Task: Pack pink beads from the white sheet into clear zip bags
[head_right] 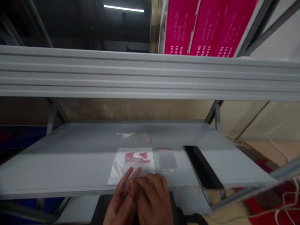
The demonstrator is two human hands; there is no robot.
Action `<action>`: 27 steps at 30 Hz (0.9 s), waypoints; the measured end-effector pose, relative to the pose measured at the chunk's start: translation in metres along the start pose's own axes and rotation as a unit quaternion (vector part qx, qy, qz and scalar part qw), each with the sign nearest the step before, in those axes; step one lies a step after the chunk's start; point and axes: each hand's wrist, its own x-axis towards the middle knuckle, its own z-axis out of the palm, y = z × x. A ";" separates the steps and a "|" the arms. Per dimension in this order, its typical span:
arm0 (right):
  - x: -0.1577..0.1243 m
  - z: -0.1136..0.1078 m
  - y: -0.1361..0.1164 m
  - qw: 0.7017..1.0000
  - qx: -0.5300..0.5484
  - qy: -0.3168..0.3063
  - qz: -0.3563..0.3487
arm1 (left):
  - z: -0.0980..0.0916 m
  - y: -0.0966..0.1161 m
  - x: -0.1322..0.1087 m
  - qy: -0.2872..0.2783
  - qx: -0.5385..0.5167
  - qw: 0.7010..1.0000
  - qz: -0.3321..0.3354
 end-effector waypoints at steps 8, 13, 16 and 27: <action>-0.010 0.011 -0.013 0.941 0.191 0.069 0.270 | -0.031 0.022 -0.002 0.058 0.115 0.991 -0.015; 0.003 0.005 0.010 0.792 0.384 -0.060 0.470 | -0.038 0.036 0.001 0.015 0.193 0.981 -0.005; -0.002 0.011 0.016 0.729 0.432 -0.054 0.528 | -0.046 0.044 0.007 0.026 0.200 0.979 0.003; -0.012 0.012 0.002 0.577 0.596 -0.106 0.549 | -0.063 0.062 0.009 0.148 0.343 0.913 0.163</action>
